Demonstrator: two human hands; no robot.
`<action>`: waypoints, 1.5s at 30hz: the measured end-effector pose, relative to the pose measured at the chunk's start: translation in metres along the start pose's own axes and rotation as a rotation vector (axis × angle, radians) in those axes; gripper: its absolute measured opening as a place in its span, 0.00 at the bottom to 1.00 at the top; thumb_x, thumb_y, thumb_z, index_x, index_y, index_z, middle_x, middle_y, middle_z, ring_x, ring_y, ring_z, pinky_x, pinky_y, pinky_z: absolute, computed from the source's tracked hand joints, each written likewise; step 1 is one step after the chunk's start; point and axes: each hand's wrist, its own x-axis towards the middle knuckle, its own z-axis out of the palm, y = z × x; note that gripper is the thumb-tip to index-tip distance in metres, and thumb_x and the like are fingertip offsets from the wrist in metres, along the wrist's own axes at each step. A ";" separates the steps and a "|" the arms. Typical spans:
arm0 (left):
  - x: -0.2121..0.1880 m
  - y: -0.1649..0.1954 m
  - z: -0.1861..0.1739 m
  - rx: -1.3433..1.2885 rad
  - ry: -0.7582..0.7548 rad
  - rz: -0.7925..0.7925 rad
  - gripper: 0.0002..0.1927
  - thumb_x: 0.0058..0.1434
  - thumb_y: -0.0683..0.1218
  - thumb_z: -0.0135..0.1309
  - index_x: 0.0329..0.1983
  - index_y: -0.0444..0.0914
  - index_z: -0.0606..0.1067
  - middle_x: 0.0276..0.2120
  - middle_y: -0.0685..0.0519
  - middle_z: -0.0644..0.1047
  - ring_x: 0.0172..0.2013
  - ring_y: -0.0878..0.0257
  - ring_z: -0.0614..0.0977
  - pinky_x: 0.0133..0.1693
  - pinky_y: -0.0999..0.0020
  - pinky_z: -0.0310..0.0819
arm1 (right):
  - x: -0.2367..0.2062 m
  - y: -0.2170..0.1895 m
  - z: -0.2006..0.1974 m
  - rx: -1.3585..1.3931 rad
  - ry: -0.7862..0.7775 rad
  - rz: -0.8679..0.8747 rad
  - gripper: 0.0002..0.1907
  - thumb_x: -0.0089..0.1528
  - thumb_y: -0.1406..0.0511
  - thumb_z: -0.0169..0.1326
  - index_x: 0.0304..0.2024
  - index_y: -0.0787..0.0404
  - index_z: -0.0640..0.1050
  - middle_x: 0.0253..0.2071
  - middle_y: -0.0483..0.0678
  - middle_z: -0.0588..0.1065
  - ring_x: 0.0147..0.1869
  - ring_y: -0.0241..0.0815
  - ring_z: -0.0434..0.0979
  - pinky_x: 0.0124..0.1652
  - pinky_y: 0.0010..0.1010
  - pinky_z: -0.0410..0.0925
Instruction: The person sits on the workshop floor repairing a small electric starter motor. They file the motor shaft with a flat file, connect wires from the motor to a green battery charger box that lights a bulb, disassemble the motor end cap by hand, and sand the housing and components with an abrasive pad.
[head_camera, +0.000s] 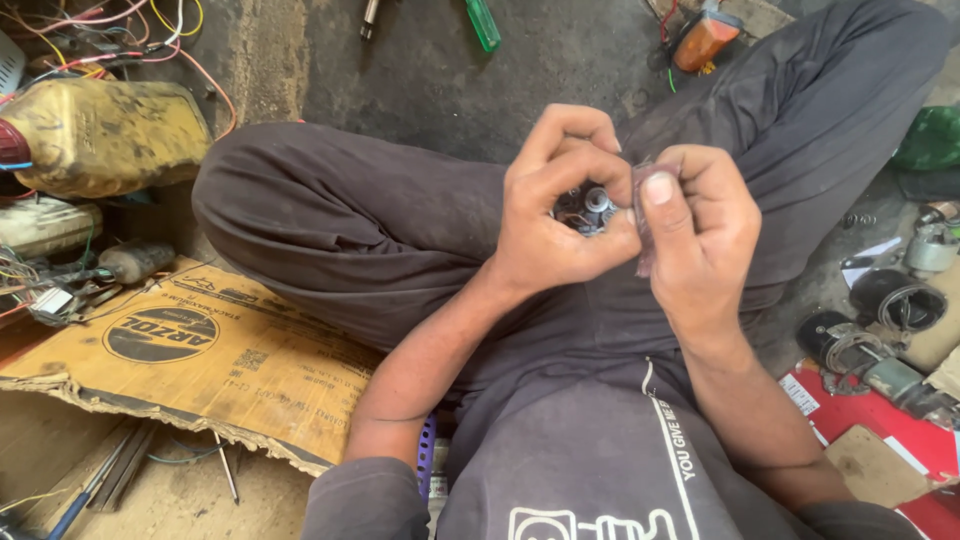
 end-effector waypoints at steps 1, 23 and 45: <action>0.000 0.000 -0.001 0.004 0.010 -0.002 0.13 0.50 0.39 0.65 0.37 0.36 0.76 0.44 0.51 0.72 0.35 0.69 0.78 0.40 0.75 0.74 | 0.000 0.000 0.000 0.034 -0.010 0.011 0.10 0.77 0.64 0.50 0.49 0.67 0.71 0.32 0.45 0.73 0.24 0.24 0.65 0.25 0.17 0.59; 0.002 0.000 -0.006 -0.040 -0.002 -0.030 0.12 0.47 0.38 0.64 0.34 0.37 0.75 0.46 0.52 0.71 0.34 0.70 0.78 0.38 0.76 0.73 | 0.008 0.003 -0.005 0.137 -0.046 0.105 0.10 0.74 0.63 0.53 0.48 0.66 0.72 0.33 0.44 0.73 0.25 0.25 0.65 0.24 0.17 0.59; 0.003 0.000 -0.005 -0.031 0.014 -0.038 0.12 0.49 0.38 0.64 0.35 0.36 0.74 0.44 0.53 0.71 0.38 0.68 0.77 0.41 0.75 0.74 | 0.010 0.008 0.000 0.069 -0.036 0.079 0.08 0.76 0.64 0.49 0.48 0.65 0.71 0.31 0.42 0.71 0.25 0.24 0.64 0.24 0.18 0.58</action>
